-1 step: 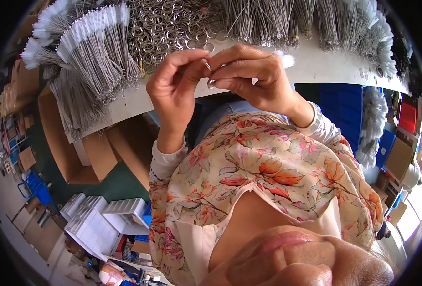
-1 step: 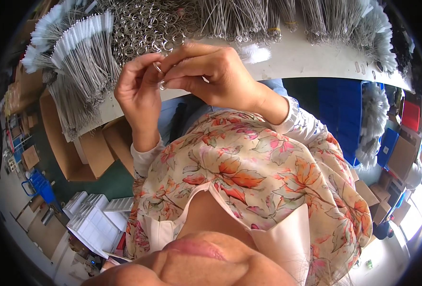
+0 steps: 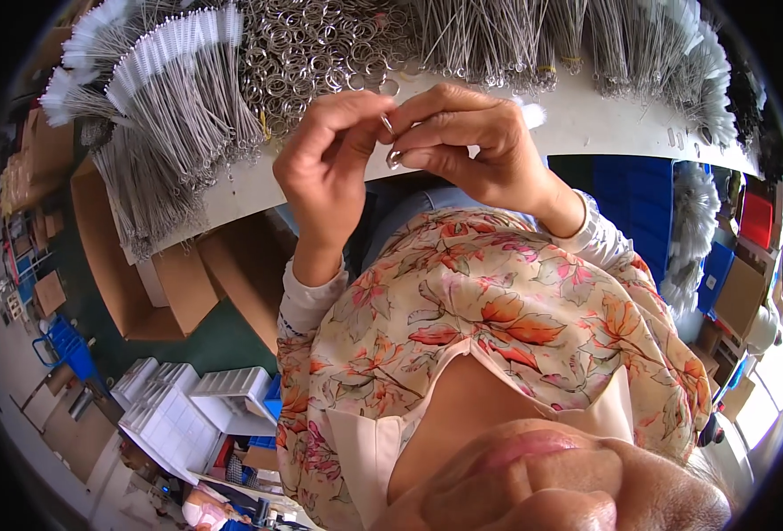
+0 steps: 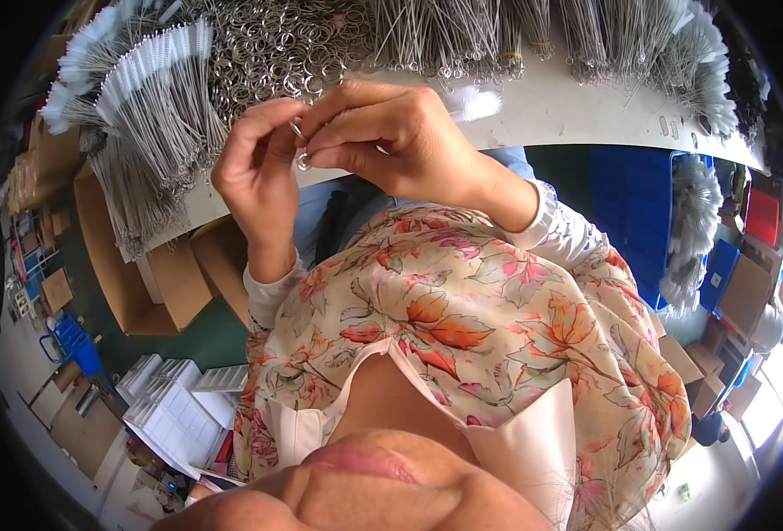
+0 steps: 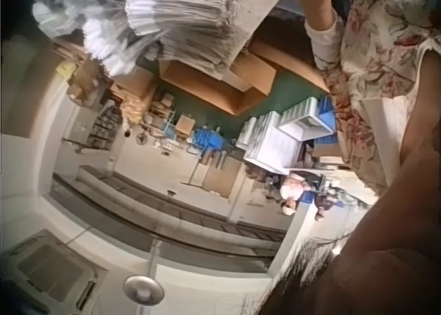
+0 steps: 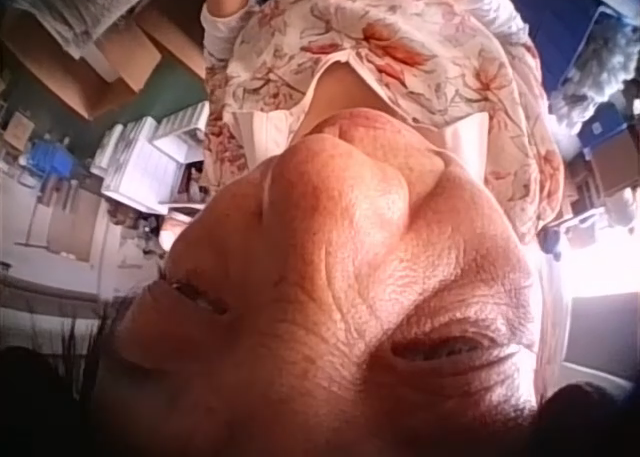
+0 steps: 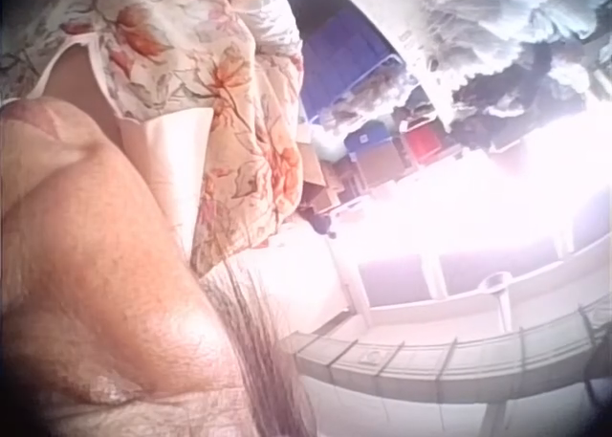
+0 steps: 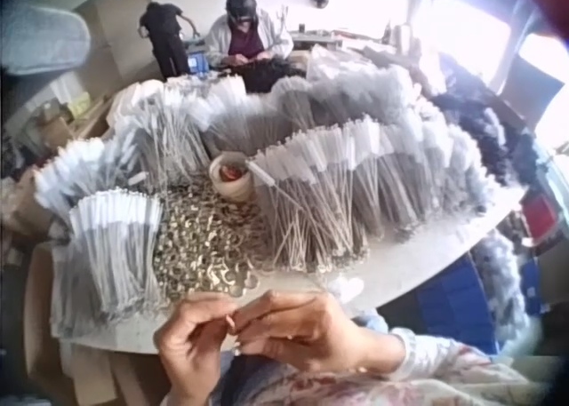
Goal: Attaching white-tipped rods to metal rings and placing the finished items into a cardboard box.
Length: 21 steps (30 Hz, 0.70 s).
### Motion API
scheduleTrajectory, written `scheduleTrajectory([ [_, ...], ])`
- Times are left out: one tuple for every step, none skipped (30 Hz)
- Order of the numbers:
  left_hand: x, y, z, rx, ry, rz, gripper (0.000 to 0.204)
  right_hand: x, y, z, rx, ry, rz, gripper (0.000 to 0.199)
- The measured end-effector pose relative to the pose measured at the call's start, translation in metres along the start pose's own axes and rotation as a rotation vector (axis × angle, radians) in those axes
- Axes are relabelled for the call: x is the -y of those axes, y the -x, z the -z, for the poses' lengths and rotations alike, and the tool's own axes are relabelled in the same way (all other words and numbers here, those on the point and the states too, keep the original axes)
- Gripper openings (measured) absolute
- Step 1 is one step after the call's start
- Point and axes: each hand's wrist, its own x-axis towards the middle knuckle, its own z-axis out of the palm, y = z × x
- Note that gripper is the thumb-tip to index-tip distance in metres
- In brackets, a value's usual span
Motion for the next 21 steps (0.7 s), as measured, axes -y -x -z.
scheduleTrajectory([
  [-0.006, -0.004, 0.001, 0.039, -0.278, -0.210, 0.024, 0.000, 0.001, 0.000, 0.029, -0.052, -0.038, 0.011],
  [-0.006, -0.003, 0.003, 0.037, -0.279, -0.210, 0.024, 0.002, 0.001, 0.001, 0.032, -0.052, -0.038, 0.011],
  [-0.006, -0.002, 0.003, 0.043, -0.334, -0.288, 0.025, 0.005, 0.001, 0.002, 0.043, -0.136, -0.124, 0.011],
  [-0.006, 0.000, 0.004, 0.050, -0.388, -0.366, 0.026, 0.007, 0.000, 0.002, 0.053, -0.219, -0.211, 0.010],
  [-0.012, -0.001, -0.001, 0.022, -0.317, -0.257, 0.021, 0.007, 0.001, 0.002, 0.056, -0.219, -0.213, 0.010],
  [-0.012, 0.000, 0.000, 0.022, -0.318, -0.257, 0.021, 0.007, 0.001, 0.002, 0.063, -0.135, -0.117, 0.009],
  [-0.011, 0.002, 0.002, 0.012, 0.064, 0.076, 0.019, 0.007, 0.001, 0.002, 0.069, -0.052, -0.022, 0.009],
  [-0.009, 0.003, 0.004, 0.002, 0.446, 0.409, 0.017, 0.006, 0.001, 0.000, 0.069, -0.052, -0.023, 0.009],
  [-0.005, 0.005, 0.006, 0.038, 0.587, 0.432, 0.016, 0.005, 0.003, -0.003, 0.042, -0.066, -0.018, 0.009],
  [-0.001, 0.006, 0.007, 0.039, 0.587, 0.434, 0.016, 0.004, 0.004, -0.004, 0.014, -0.080, -0.013, 0.009],
  [0.002, 0.008, 0.008, 0.060, 0.529, 0.390, 0.015, 0.005, 0.004, -0.005, 0.013, -0.080, -0.015, 0.009],
  [0.003, 0.009, 0.008, 0.080, 0.471, 0.346, 0.015, 0.005, 0.004, -0.005, 0.019, -0.067, -0.016, 0.009],
  [0.001, 0.009, 0.006, 0.080, 0.472, 0.347, 0.015, 0.005, 0.004, -0.005, 0.025, -0.053, -0.016, 0.010],
  [-0.003, 0.008, 0.003, 0.039, 0.485, 0.383, 0.015, 0.004, 0.004, -0.005, 0.025, -0.054, -0.017, 0.010],
  [-0.006, 0.007, 0.001, -0.002, 0.498, 0.419, 0.014, 0.004, 0.004, -0.005, 0.020, -0.058, -0.021, 0.010],
  [-0.005, 0.008, 0.002, -0.002, 0.498, 0.420, 0.014, 0.004, 0.004, -0.004, 0.016, -0.062, -0.025, 0.010],
  [-0.003, 0.009, 0.002, -0.005, 0.497, 0.429, 0.015, 0.003, 0.004, -0.004, 0.016, -0.063, -0.025, 0.010],
  [-0.001, 0.010, 0.002, -0.008, 0.497, 0.439, 0.017, 0.003, 0.004, -0.004, 0.019, -0.052, -0.023, 0.010],
  [-0.002, 0.010, 0.002, -0.008, 0.496, 0.440, 0.017, 0.002, 0.004, -0.004, 0.022, -0.041, -0.022, 0.010],
  [-0.004, 0.009, 0.000, 0.015, 0.107, 0.213, 0.019, 0.003, 0.004, -0.002, 0.022, -0.042, -0.022, 0.010],
  [-0.005, 0.009, 0.000, 0.039, -0.278, -0.017, 0.021, 0.003, 0.004, 0.001, 0.058, -0.041, -0.037, 0.010],
])
